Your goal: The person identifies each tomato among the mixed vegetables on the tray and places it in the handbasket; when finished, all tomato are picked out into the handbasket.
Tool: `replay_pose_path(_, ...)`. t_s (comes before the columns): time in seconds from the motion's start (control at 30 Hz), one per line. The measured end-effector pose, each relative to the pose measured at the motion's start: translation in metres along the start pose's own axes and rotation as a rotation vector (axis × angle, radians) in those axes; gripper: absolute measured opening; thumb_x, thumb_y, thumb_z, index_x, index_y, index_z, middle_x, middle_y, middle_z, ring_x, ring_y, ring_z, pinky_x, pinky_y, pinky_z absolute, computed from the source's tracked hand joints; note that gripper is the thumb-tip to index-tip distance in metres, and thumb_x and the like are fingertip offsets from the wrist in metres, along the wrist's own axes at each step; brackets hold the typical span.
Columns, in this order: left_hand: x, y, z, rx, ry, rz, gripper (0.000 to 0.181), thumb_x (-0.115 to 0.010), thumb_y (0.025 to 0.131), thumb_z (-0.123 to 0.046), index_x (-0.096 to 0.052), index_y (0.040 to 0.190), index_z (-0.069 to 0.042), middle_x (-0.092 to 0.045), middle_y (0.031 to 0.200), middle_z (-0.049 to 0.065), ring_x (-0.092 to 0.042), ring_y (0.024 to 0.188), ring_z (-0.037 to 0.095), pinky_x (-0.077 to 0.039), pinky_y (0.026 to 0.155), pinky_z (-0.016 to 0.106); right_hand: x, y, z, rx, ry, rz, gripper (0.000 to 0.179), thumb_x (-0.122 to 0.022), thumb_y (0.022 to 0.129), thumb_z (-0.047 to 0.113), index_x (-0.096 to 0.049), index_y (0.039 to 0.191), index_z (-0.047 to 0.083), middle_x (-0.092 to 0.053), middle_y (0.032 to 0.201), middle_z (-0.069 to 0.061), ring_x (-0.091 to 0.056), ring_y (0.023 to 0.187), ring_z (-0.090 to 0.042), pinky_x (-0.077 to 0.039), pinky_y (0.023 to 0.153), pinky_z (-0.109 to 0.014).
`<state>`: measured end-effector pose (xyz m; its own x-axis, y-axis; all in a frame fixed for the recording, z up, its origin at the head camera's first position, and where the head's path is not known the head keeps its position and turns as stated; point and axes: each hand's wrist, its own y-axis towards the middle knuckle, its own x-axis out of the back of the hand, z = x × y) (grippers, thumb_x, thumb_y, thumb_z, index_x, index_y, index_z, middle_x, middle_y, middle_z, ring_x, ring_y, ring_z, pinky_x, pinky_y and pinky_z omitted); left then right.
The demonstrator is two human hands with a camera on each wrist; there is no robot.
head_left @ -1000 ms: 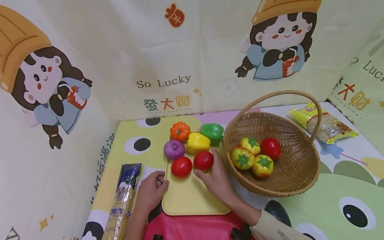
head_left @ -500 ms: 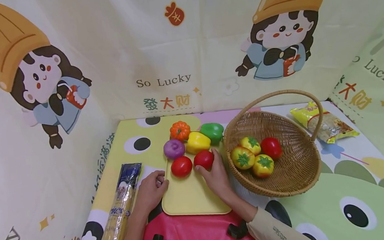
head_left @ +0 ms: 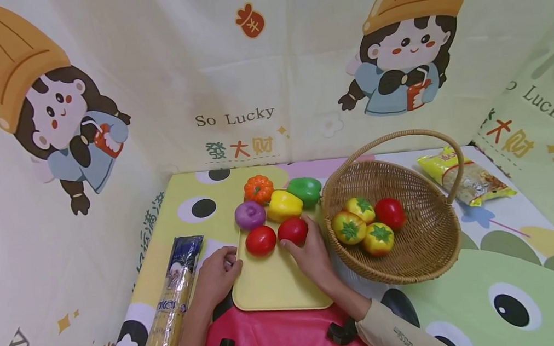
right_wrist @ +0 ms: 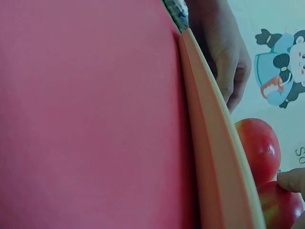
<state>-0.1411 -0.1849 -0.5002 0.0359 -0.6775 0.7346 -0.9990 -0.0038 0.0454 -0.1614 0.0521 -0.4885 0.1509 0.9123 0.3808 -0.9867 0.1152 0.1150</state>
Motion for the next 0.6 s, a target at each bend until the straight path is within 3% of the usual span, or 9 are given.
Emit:
replay_pose_path(0.37, 0.001, -0.001, 0.001, -0.006, 0.001, -0.003, 0.031, -0.071, 0.088, -0.019, -0.068, 0.115, -0.004, -0.060, 0.083, -0.004, -0.055, 0.071, 0.011, -0.048, 0.071, 0.035, 0.004, -0.004, 0.011, 0.036, 0.000, -0.005, 0.080, -0.083, 0.080, 0.021, -0.041, 0.145, 0.000, -0.049, 0.139, -0.019, -0.050, 0.124, -0.031, -0.039, 0.103, -0.046)
replay_pose_path(0.6, 0.000, -0.001, 0.001, -0.028, -0.009, -0.015, 0.030, -0.071, 0.087, -0.017, -0.068, 0.114, -0.003, -0.061, 0.082, -0.004, -0.056, 0.071, 0.011, -0.048, 0.071, 0.035, 0.010, -0.011, 0.029, 0.069, 0.042, 0.042, 0.080, -0.085, 0.078, 0.022, -0.044, 0.144, 0.002, -0.049, 0.139, -0.016, -0.051, 0.123, -0.028, -0.042, 0.101, -0.044)
